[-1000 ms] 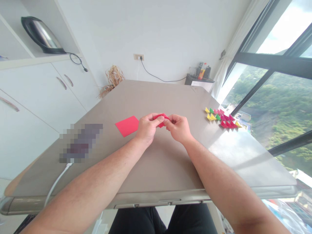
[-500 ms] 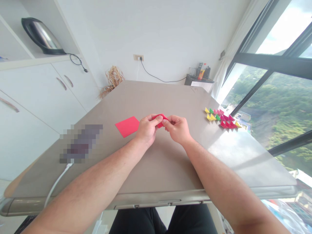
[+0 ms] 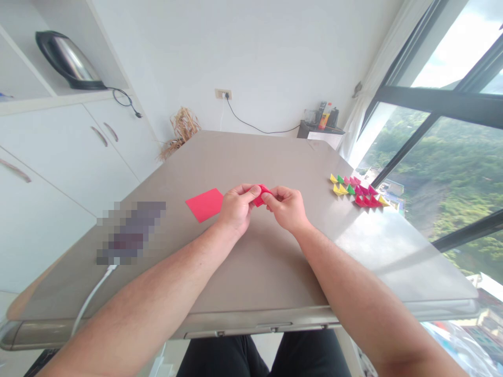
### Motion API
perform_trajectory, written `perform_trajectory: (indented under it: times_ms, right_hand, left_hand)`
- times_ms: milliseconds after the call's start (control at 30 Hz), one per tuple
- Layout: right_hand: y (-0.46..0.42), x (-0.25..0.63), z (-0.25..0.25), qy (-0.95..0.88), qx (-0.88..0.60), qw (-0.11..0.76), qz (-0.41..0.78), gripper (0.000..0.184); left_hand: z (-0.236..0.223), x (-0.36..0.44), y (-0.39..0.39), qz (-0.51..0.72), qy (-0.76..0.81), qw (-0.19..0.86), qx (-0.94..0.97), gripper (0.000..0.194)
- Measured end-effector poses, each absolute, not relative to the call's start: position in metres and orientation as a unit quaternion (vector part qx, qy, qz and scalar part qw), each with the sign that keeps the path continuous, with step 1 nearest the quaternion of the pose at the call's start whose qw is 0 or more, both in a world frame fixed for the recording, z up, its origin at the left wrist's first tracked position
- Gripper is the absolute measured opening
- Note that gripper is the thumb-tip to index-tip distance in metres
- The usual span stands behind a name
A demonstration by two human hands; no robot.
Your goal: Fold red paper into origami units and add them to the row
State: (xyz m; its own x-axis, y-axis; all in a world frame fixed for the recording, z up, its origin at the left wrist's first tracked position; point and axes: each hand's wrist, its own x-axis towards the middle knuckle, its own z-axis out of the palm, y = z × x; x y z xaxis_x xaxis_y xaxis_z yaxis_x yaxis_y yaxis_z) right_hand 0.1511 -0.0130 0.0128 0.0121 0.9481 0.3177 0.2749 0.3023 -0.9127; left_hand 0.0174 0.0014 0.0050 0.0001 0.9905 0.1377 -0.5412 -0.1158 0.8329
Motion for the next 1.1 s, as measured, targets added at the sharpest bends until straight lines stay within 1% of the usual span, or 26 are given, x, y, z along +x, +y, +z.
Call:
perform_trajectory:
  times_ms: [167, 333, 467, 700, 867, 1100]
  right_hand:
    - [-0.0146, 0.1493, 0.0135, -0.610, -0.490, 0.556, 0.281, 0.017]
    - [-0.0127, 0.1495, 0.0108, -0.594, -0.470, 0.573, 0.313, 0.020]
    - [-0.0123, 0.1515, 0.0106, -0.595, -0.449, 0.576, 0.336, 0.020]
    - [-0.0146, 0.1520, 0.0126, -0.602, -0.454, 0.577, 0.314, 0.021]
    - [-0.0159, 0.1499, 0.0126, -0.599, -0.447, 0.592, 0.302, 0.013]
    - [-0.0180, 0.1482, 0.0156, -0.591, -0.450, 0.588, 0.321, 0.013]
  left_hand:
    - [0.0043, 0.0180, 0.0004, 0.626, 0.294, 0.608, 0.390, 0.015]
    - [0.0064, 0.0193, -0.0012, 0.627, 0.289, 0.610, 0.389, 0.015]
    - [0.0089, 0.0173, -0.0007, 0.629, 0.292, 0.604, 0.393, 0.015]
    - [0.0103, 0.0144, -0.0002, 0.630, 0.312, 0.580, 0.412, 0.016]
    - [0.0076, 0.0126, 0.0010, 0.633, 0.321, 0.550, 0.441, 0.017]
    - [0.0030, 0.0110, 0.0041, 0.640, 0.319, 0.532, 0.454, 0.020]
